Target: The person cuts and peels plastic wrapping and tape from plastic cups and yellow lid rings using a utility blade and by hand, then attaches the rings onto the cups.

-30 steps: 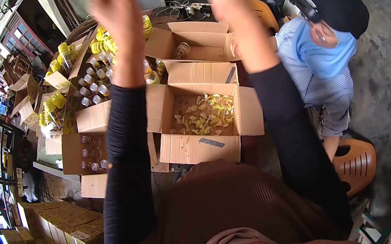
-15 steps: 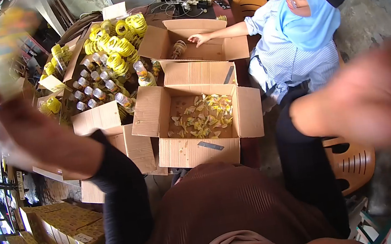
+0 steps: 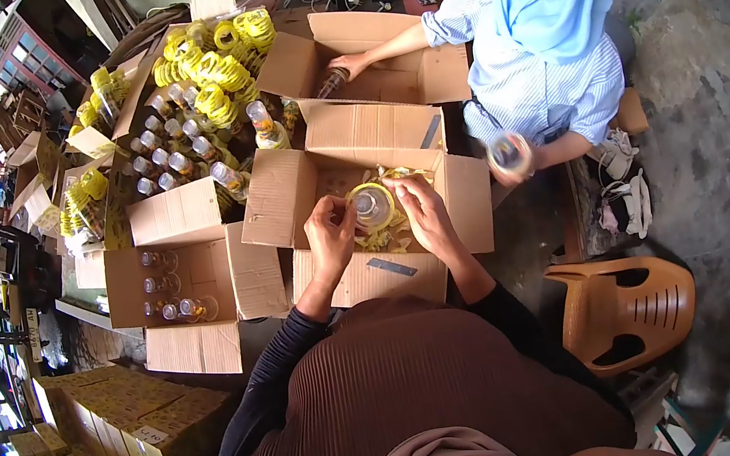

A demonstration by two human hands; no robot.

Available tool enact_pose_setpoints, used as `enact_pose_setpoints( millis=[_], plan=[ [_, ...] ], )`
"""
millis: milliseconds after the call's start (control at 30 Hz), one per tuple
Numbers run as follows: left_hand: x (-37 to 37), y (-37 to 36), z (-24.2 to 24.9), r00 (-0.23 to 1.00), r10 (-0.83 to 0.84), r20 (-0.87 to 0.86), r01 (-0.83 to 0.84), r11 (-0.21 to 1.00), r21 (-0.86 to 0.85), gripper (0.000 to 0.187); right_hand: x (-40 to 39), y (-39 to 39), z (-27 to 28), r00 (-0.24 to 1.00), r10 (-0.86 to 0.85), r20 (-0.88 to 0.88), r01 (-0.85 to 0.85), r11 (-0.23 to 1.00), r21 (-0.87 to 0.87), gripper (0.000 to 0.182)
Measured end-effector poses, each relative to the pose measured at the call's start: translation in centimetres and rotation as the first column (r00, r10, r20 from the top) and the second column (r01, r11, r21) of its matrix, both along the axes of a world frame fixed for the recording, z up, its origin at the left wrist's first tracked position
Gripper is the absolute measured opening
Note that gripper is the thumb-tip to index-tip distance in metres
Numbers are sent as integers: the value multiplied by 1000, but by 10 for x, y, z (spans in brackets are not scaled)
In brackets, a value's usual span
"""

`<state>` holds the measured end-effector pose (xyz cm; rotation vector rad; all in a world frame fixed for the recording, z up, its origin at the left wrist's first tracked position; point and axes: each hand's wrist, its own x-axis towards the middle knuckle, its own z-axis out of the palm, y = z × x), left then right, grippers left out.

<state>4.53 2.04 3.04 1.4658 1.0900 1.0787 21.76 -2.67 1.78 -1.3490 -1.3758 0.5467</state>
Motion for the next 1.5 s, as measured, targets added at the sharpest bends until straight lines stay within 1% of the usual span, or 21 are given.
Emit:
enact_pose_setpoints(
  millis=[33, 233, 267, 333, 433, 467, 533, 700, 833, 867, 900, 933, 1067, 1167, 1200, 1233, 1267, 1300, 1333, 1367, 1500],
  plan=[
    [1, 1, -1, 1000, -1, 2, 1, 1000, 7, 12, -2, -1, 4, 987, 54, -155, -63, 997, -54, 20],
    [-6, 0, -3, 990, -139, 13, 139, 989, -46, 12, -2, -4, -2, 975, 2, -222, -21, 996, -86, 13],
    [-11, 1, -3, 990, -140, 10, 140, 989, -48, 12, 1, -7, -1, 984, 10, -176, -24, 996, -80, 13],
    [-18, 1, 0, 960, -225, -163, 242, 966, 88, 18, 4, -10, -1, 994, 26, -106, -33, 997, -66, 11],
    [-20, -9, 17, 949, -313, -41, 313, 950, 2, 21, 4, -15, 7, 993, 71, -90, -75, 997, -31, 10],
    [-20, -10, 15, 950, -311, -39, 311, 950, 3, 21, 2, -15, 11, 993, 73, -88, -76, 997, -31, 10],
    [-20, -13, 10, 950, -312, -30, 311, 950, -16, 19, -3, -17, 20, 997, 50, 66, -49, 999, -11, 8],
    [-23, -21, 11, 952, -294, -86, 298, 954, 24, 15, -10, -16, 14, 993, 76, 96, -73, 997, -25, 8],
    [-27, -28, 9, 959, -268, -90, 271, 962, 30, 16, -9, -14, -13, 993, 84, -82, -95, 985, -141, 15],
    [-28, -29, 8, 960, -264, -89, 267, 963, 29, 16, -9, -12, -21, 948, 38, -316, -114, 967, -226, 16],
    [-30, -30, 5, 973, -226, -39, 222, 972, -73, 16, -10, -11, -19, 850, -31, -526, -152, 941, -301, 16],
    [-31, -31, 2, 983, -182, 8, 180, 968, -174, 17, -9, -17, -2, 798, -108, -593, -173, 901, -398, 18],
    [-39, -27, -12, 981, -52, 188, 110, 945, -310, 17, -5, -23, -9, 883, -14, -470, -165, 927, -338, 23],
    [-44, -25, -23, 972, -35, 232, 122, 919, -374, 16, -12, -28, -13, 877, -38, -478, -208, 868, -452, 22],
    [-43, -27, -21, 972, -38, 233, 125, 919, -373, 16, -15, -28, -18, 932, 60, -356, -212, 889, -406, 21],
    [-42, -30, -16, 989, -71, 132, 113, 931, -347, 18, -18, -28, -21, 964, 149, -222, -223, 905, -361, 21],
    [-41, -33, -13, 995, -100, 27, 103, 942, -318, 20, -17, -31, -23, 981, 107, -164, -167, 893, -417, 19],
    [-39, -35, -12, 994, -103, 26, 106, 943, -317, 20, -17, -33, -15, 981, 104, -165, -165, 894, -416, 19],
    [-38, -36, -11, 984, -87, -158, 82, 996, -39, 21, -17, -34, -9, 989, 134, -66, -149, 920, -363, 18],
    [-37, -37, -10, 946, -18, -325, 101, 965, 243, 22, -18, -35, -5, 987, 157, 36, -139, 941, -309, 16],
    [-39, -38, -15, 955, -48, -292, 99, 982, 163, 22, -20, -35, 1, 983, 159, 89, -116, 924, -364, 16]
  ],
)
